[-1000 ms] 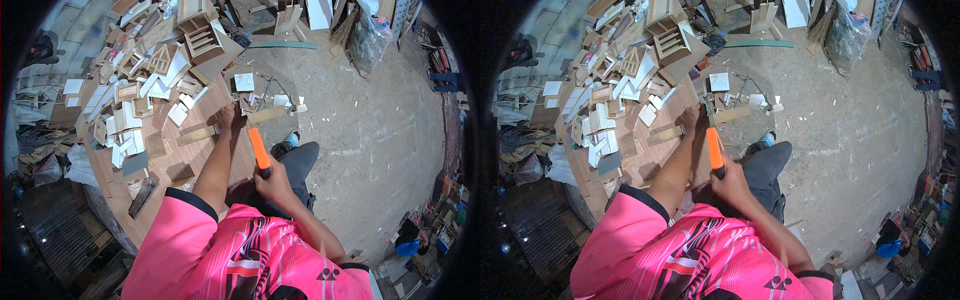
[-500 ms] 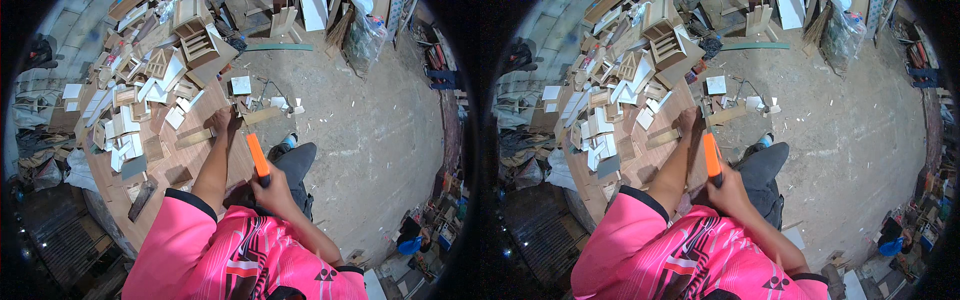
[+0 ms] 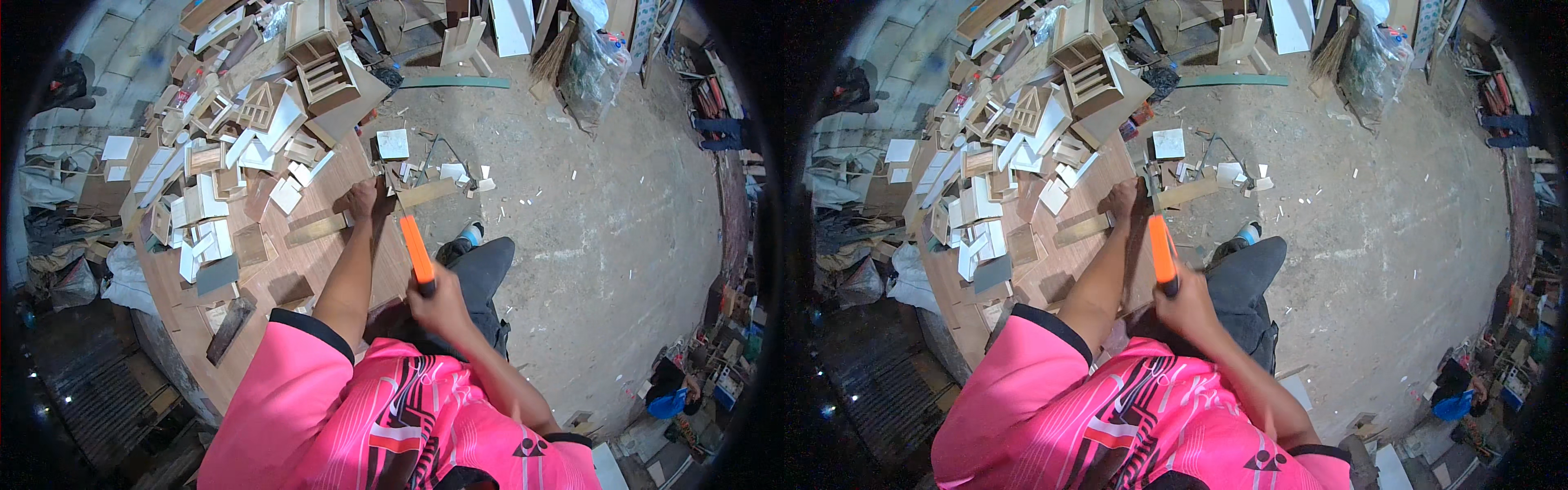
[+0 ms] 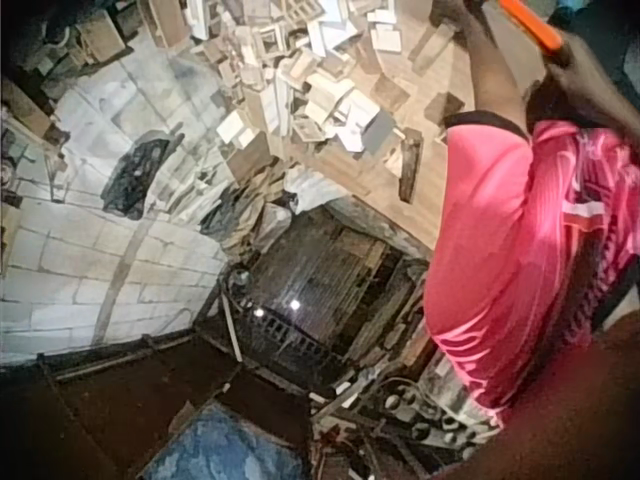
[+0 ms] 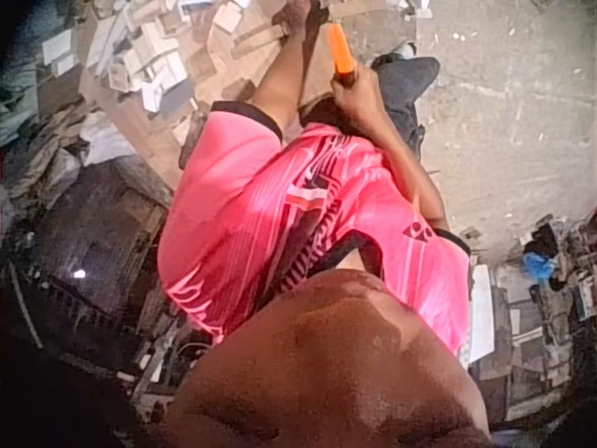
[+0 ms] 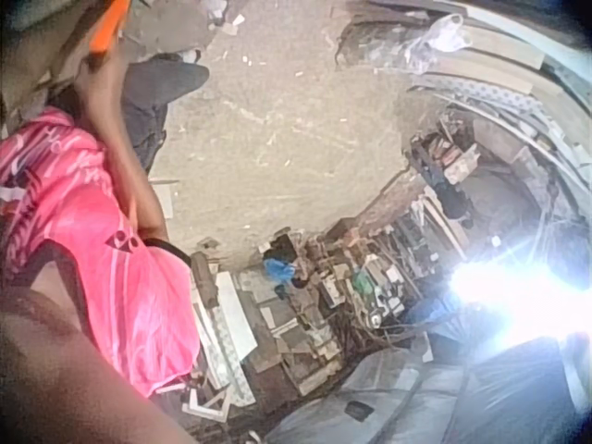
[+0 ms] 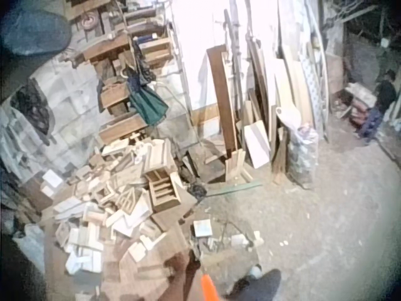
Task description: The person cuts a piece of wood using a hand saw, rotates the wood piece, and continues sawing through it.
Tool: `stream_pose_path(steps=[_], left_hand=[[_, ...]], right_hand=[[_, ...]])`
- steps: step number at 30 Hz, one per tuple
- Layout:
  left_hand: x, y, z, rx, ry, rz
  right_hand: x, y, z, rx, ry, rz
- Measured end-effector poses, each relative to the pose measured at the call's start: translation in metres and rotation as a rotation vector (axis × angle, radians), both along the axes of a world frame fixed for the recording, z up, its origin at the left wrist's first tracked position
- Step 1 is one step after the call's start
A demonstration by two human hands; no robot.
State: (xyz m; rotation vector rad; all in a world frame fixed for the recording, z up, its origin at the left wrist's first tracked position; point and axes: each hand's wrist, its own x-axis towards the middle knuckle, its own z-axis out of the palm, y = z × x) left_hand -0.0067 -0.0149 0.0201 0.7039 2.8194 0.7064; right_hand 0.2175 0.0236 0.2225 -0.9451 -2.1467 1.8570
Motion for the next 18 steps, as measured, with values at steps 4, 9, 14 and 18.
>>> stream_pose_path(steps=[4, 9, 14, 18], left_hand=[[0.016, 0.019, 0.016, -0.099, -0.039, -0.035], [0.006, 0.008, -0.005, -0.182, -0.073, 0.134], [0.0, 0.006, -0.006, -0.094, -0.101, 0.051], [0.011, 0.017, 0.013, -0.024, -0.122, 0.006]], right_hand=[[-0.045, 0.024, -0.071, -0.009, 0.002, -0.027], [-0.024, -0.006, -0.018, 0.059, 0.01, -0.039], [0.008, -0.006, 0.024, -0.097, -0.034, -0.007], [-0.026, 0.006, -0.027, 0.003, -0.055, -0.051]])
